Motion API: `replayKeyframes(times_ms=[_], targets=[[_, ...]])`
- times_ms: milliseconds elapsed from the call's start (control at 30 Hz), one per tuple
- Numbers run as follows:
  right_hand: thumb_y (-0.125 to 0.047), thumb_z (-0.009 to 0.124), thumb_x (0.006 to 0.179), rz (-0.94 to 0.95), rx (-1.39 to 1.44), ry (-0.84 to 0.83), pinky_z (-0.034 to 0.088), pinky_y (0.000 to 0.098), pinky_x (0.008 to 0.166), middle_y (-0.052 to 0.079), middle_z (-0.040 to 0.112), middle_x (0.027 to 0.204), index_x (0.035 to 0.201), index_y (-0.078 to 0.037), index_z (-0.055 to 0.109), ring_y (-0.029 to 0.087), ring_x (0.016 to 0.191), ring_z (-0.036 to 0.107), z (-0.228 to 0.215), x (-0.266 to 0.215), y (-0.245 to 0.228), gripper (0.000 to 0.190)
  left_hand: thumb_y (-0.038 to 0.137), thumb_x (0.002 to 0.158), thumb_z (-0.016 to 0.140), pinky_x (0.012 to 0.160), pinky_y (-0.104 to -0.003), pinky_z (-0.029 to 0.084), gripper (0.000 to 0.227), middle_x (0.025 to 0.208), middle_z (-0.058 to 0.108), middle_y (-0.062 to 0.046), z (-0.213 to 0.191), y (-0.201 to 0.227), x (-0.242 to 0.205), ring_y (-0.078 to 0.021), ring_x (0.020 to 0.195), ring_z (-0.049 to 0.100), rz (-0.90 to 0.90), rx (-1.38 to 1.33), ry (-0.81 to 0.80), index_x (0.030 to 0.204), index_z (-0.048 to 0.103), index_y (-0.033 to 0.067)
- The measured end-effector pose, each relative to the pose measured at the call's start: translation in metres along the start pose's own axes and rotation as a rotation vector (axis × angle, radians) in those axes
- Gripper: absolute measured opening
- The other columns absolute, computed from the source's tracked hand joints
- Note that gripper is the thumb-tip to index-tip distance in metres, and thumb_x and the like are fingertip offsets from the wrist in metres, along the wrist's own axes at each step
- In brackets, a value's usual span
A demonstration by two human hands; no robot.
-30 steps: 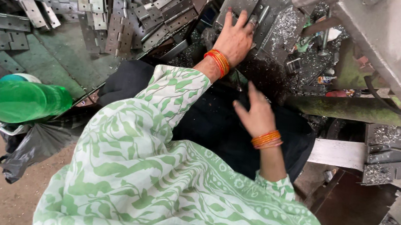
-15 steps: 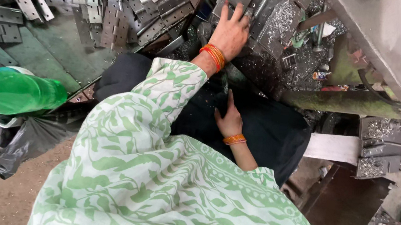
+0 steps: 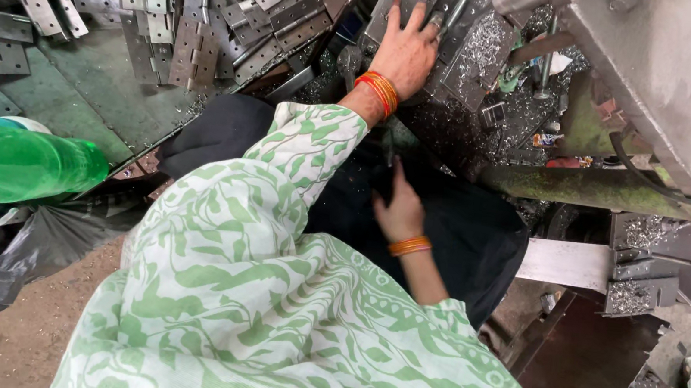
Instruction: The person sits on the floor and repeatedly picks up small metal brackets from a pile. They place each bracket onto a grinding machine, hold it against the grinding wheel with their left hand, and use a dark cloth in their right hand to wipe the surface. The processed parts are then discarded into a pile.
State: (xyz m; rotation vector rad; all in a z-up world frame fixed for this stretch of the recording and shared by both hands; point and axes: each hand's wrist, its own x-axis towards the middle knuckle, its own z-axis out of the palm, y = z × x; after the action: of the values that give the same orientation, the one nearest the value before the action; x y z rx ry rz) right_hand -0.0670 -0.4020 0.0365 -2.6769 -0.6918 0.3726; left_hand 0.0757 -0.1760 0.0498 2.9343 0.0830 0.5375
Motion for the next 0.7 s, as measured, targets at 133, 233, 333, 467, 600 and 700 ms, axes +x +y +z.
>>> replayKeyframes(times_ms=[133,233,333,467,600,700], targets=[[-0.023,0.074,0.085,-0.034,0.105,0.054,0.057,0.0489,0.086,0.025,0.070,0.121,0.161,-0.017,0.031,0.043,0.104,0.069,0.036,-0.007,0.016,0.088,0.022,0.093,0.060,0.110,-0.074,0.026,0.032,0.135,0.063,-0.008,0.003,-0.003,-0.005,-0.0399,0.139,0.037,-0.001,0.006,0.045,0.119,0.076,0.0105],[-0.021,0.075,0.083,-0.044,0.077,0.025,0.056,0.0497,0.086,0.028,0.068,0.121,0.161,-0.014,0.029,0.045,0.104,0.068,0.020,-0.014,0.018,0.091,0.022,0.094,0.062,0.112,-0.072,0.027,0.034,0.134,0.064,-0.008,0.007,-0.001,-0.007,-0.0380,0.141,0.037,0.001,0.037,0.075,0.122,0.076,0.0106],[-0.023,0.076,0.081,-0.060,0.114,-0.021,0.056,0.0477,0.088,0.029,0.068,0.119,0.158,-0.010,0.034,0.045,0.102,0.069,-0.013,0.002,-0.002,0.089,0.023,0.093,0.061,0.111,-0.075,0.025,0.031,0.133,0.064,-0.010,0.008,0.000,0.000,-0.0403,0.141,0.036,0.007,0.040,0.018,0.118,0.077,0.0111],[-0.025,0.074,0.086,-0.044,0.076,-0.093,0.056,0.0463,0.093,0.029,0.069,0.118,0.153,-0.008,0.045,0.044,0.105,0.069,-0.055,0.013,-0.013,0.075,0.021,0.089,0.061,0.109,-0.074,0.024,0.029,0.140,0.061,-0.008,0.013,0.000,0.019,-0.0391,0.140,0.036,-0.031,0.030,0.044,0.110,0.078,0.0112],[-0.026,0.077,0.086,-0.108,0.017,-0.027,0.056,0.0487,0.091,0.030,0.069,0.116,0.154,-0.009,0.041,0.046,0.106,0.068,-0.031,0.013,0.004,0.078,0.020,0.092,0.061,0.112,-0.075,0.023,0.028,0.142,0.060,-0.008,0.012,-0.004,0.026,-0.0400,0.142,0.035,-0.028,0.030,0.039,0.112,0.078,0.0098],[-0.022,0.072,0.084,-0.011,0.074,0.016,0.055,0.0525,0.082,0.028,0.070,0.116,0.161,-0.015,0.029,0.048,0.101,0.067,0.028,-0.008,0.011,0.088,0.019,0.094,0.061,0.114,-0.074,0.022,0.030,0.144,0.059,-0.008,0.015,-0.005,0.019,-0.0396,0.143,0.036,-0.015,0.017,0.075,0.117,0.077,0.0088]])
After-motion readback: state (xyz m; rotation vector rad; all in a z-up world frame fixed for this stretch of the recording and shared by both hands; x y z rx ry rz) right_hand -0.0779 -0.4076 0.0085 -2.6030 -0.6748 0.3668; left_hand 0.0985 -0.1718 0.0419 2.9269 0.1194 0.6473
